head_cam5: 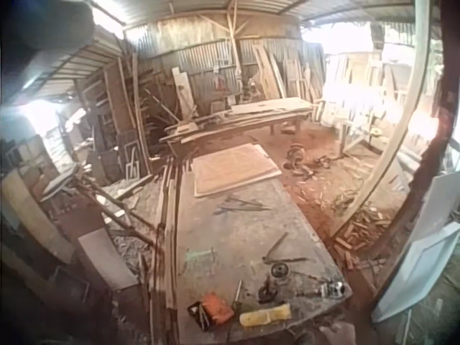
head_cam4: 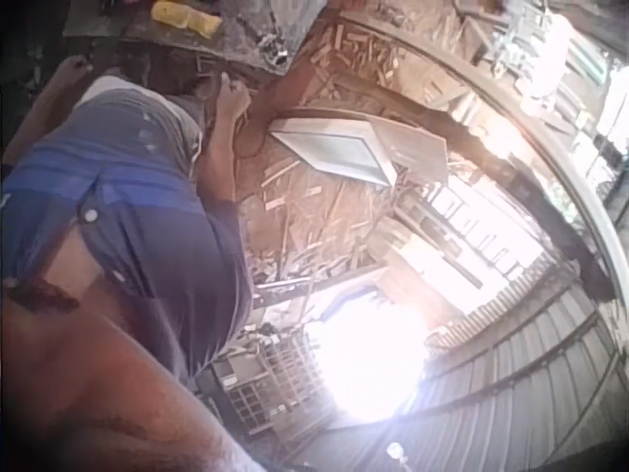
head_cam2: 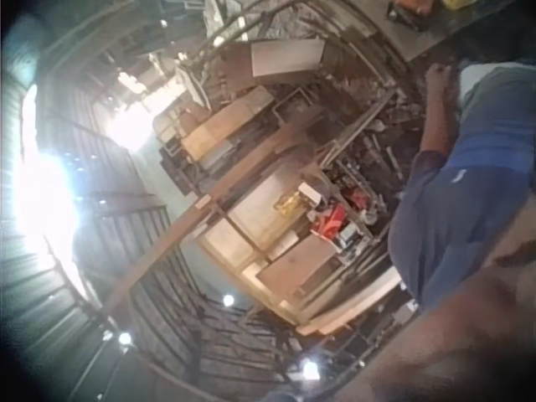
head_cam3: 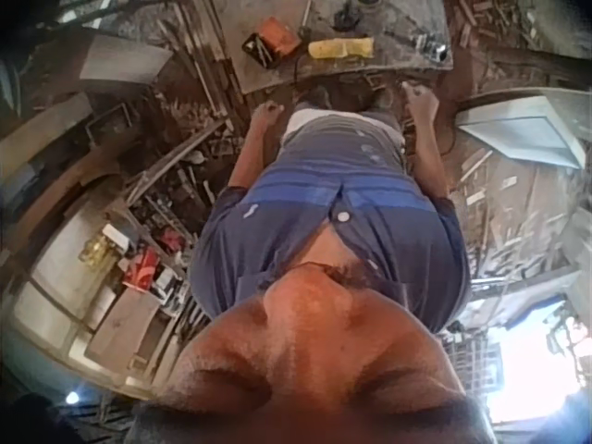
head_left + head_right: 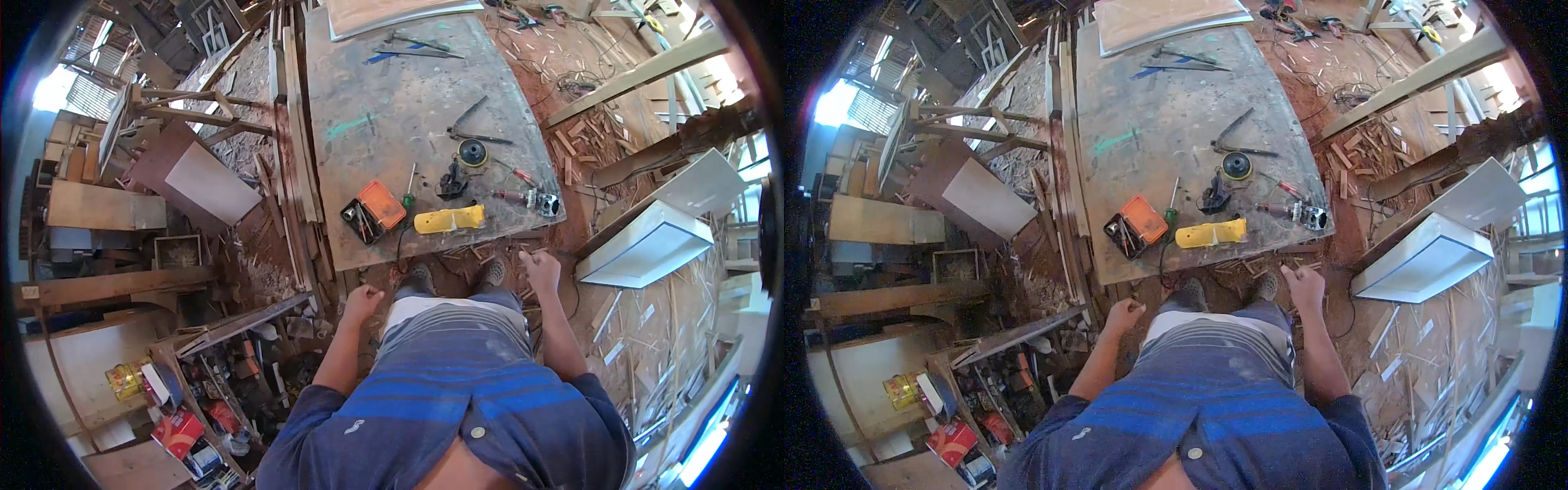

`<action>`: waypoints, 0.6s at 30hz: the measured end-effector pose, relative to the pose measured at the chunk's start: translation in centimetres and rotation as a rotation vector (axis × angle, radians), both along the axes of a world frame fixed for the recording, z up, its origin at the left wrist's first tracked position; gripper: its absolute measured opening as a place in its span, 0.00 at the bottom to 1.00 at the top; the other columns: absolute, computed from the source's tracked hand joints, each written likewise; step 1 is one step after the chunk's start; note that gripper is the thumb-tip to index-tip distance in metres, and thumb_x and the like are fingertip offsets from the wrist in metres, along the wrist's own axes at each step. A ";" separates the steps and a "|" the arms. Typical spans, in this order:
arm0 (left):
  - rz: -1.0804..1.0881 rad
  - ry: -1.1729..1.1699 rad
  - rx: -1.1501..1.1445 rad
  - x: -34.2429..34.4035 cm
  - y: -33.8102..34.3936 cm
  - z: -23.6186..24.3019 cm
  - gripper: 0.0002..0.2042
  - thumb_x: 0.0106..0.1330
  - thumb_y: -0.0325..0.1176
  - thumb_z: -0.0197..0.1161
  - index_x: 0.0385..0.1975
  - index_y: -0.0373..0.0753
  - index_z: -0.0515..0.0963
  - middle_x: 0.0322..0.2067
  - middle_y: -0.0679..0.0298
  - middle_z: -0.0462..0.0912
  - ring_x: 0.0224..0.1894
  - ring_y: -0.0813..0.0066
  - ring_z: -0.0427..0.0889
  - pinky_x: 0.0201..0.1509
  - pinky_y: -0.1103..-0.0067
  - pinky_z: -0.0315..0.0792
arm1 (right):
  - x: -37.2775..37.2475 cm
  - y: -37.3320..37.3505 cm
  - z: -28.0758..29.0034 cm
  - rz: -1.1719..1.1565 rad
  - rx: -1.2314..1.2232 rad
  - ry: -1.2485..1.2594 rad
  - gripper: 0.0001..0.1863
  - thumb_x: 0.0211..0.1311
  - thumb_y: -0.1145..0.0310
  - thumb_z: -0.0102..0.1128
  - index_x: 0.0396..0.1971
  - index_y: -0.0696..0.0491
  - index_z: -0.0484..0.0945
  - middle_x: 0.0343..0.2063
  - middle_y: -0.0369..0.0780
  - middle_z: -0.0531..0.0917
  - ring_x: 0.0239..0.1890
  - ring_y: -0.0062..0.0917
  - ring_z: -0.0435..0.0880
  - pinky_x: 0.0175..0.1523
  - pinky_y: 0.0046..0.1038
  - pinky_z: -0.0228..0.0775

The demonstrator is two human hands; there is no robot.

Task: The person reassembles an angle grinder by fitting the rotor and gear assembly into the plastic housing, attaching the metal gear casing, and adjusting internal components using a screwdriver.

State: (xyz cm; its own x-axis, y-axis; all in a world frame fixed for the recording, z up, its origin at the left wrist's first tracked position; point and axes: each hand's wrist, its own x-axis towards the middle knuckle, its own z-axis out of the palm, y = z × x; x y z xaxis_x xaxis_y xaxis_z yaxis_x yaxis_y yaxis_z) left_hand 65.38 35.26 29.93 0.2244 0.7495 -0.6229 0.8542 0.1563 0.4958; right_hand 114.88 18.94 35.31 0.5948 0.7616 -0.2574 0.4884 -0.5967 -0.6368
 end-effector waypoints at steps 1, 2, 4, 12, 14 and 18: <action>-0.042 -0.053 0.046 0.7 1.0 0.2 0.19 0.67 0.46 0.76 0.44 0.35 0.89 0.37 0.52 0.92 0.41 0.59 0.92 0.49 0.67 0.83 | -0.6 -0.9 -0.5 -0.129 -0.112 0.002 0.18 0.72 0.55 0.71 0.38 0.58 0.91 0.28 0.49 0.89 0.29 0.35 0.91 0.39 0.37 0.79; -0.046 -0.065 0.045 1.4 1.9 0.3 0.19 0.67 0.46 0.76 0.44 0.35 0.89 0.37 0.52 0.92 0.41 0.59 0.92 0.49 0.67 0.83 | -1.4 -1.6 -1.3 -0.261 -0.221 0.004 0.18 0.72 0.55 0.72 0.39 0.58 0.92 0.27 0.47 0.89 0.28 0.30 0.91 0.39 0.35 0.80; -0.069 -0.179 0.076 2.6 3.3 0.4 0.17 0.68 0.44 0.75 0.43 0.34 0.88 0.37 0.52 0.92 0.41 0.61 0.92 0.48 0.68 0.82 | -4.9 -1.9 -2.8 -0.344 0.054 0.142 0.19 0.71 0.55 0.72 0.38 0.58 0.91 0.26 0.45 0.89 0.28 0.28 0.90 0.37 0.34 0.80; -0.161 -0.457 -0.048 8.4 6.5 4.1 0.15 0.77 0.42 0.67 0.47 0.34 0.88 0.37 0.57 0.92 0.41 0.66 0.91 0.48 0.69 0.82 | -13.2 6.5 6.7 -0.251 0.088 0.479 0.16 0.80 0.62 0.63 0.49 0.62 0.87 0.35 0.44 0.93 0.34 0.24 0.92 0.46 0.31 0.85; -0.072 -0.528 -0.141 10.3 6.7 4.5 0.16 0.80 0.42 0.62 0.47 0.33 0.88 0.37 0.57 0.92 0.41 0.66 0.91 0.49 0.70 0.82 | -14.6 8.0 4.8 -0.080 0.305 0.518 0.16 0.81 0.63 0.61 0.52 0.61 0.87 0.39 0.47 0.93 0.42 0.32 0.94 0.53 0.35 0.85; 0.400 -1.158 -0.483 15.7 6.8 9.6 0.29 0.84 0.58 0.52 0.61 0.33 0.80 0.56 0.57 0.87 0.58 0.64 0.86 0.66 0.68 0.76 | -19.1 12.4 13.3 0.438 0.376 0.256 0.33 0.79 0.53 0.62 0.75 0.54 0.72 0.73 0.52 0.75 0.77 0.46 0.72 0.79 0.44 0.63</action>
State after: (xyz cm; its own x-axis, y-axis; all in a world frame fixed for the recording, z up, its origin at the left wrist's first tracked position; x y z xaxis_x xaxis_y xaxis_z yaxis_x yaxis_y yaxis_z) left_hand 81.10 42.10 39.50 0.6218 0.6458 -0.4431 -0.1714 0.6643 0.7276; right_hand 95.79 31.34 48.64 0.1621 0.9866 -0.0173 0.4411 -0.0881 -0.8931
